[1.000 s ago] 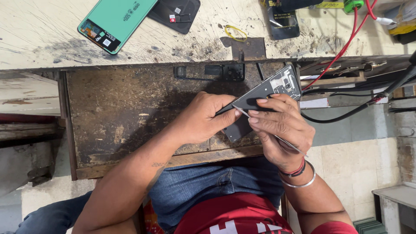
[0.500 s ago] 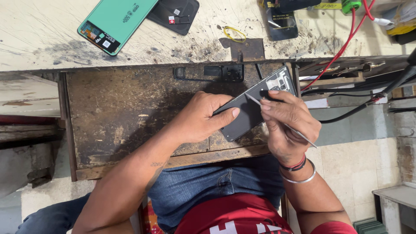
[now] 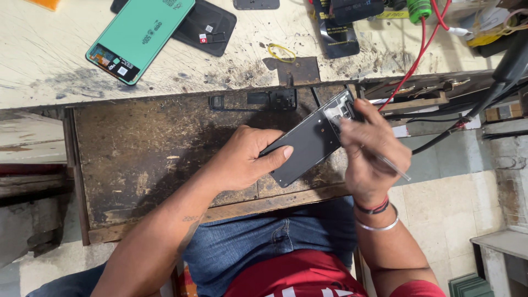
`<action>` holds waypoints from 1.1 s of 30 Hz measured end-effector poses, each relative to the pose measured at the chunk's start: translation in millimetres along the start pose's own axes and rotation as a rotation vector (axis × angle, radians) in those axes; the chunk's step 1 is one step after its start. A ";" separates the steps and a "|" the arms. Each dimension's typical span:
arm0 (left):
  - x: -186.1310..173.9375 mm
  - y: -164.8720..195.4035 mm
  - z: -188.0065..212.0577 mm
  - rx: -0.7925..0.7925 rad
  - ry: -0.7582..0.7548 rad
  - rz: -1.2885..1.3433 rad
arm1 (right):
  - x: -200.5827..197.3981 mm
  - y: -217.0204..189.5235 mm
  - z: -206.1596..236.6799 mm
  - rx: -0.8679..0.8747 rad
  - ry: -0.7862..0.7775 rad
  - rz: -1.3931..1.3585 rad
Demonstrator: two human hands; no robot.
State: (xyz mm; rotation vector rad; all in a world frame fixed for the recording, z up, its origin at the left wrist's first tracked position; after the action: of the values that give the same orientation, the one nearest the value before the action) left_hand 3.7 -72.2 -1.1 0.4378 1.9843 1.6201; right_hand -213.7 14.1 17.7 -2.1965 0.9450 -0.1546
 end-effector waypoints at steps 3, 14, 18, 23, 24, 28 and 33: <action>-0.8 1.7 0.4 -0.002 0.006 0.014 | -2.2 -6.4 5.0 -0.115 -0.082 0.097; -0.9 0.7 0.6 -0.016 -0.014 -0.001 | -3.1 11.5 -6.7 0.120 0.108 -0.075; -1.0 1.3 0.2 0.000 -0.013 0.002 | -4.0 8.8 -4.4 -0.031 0.000 -0.031; -1.7 2.6 0.5 0.011 -0.004 0.019 | -3.2 16.5 -4.7 0.029 0.100 -0.058; -1.3 2.6 0.4 -0.003 -0.008 0.011 | -4.3 16.6 -3.8 0.007 0.077 -0.043; -0.4 2.9 0.1 0.029 -0.003 0.007 | -8.6 20.4 -3.2 0.015 0.074 -0.064; -1.2 2.2 0.1 0.001 -0.013 0.028 | -7.0 22.9 1.3 0.015 0.082 -0.102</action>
State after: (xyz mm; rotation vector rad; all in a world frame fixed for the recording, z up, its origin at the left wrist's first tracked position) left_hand 4.6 -72.3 1.3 0.4768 1.9778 1.6294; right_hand -231.6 8.9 2.6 -2.2392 0.8738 -0.3009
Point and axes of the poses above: each hand's wrist, its own z-axis away from the middle knuckle, its own x-axis out of the palm, y = z × x, the point moved 1 cm from there along -z, towards the middle knuckle, and after that the axes turned 13 degrees about y, right-handed, at the moved point
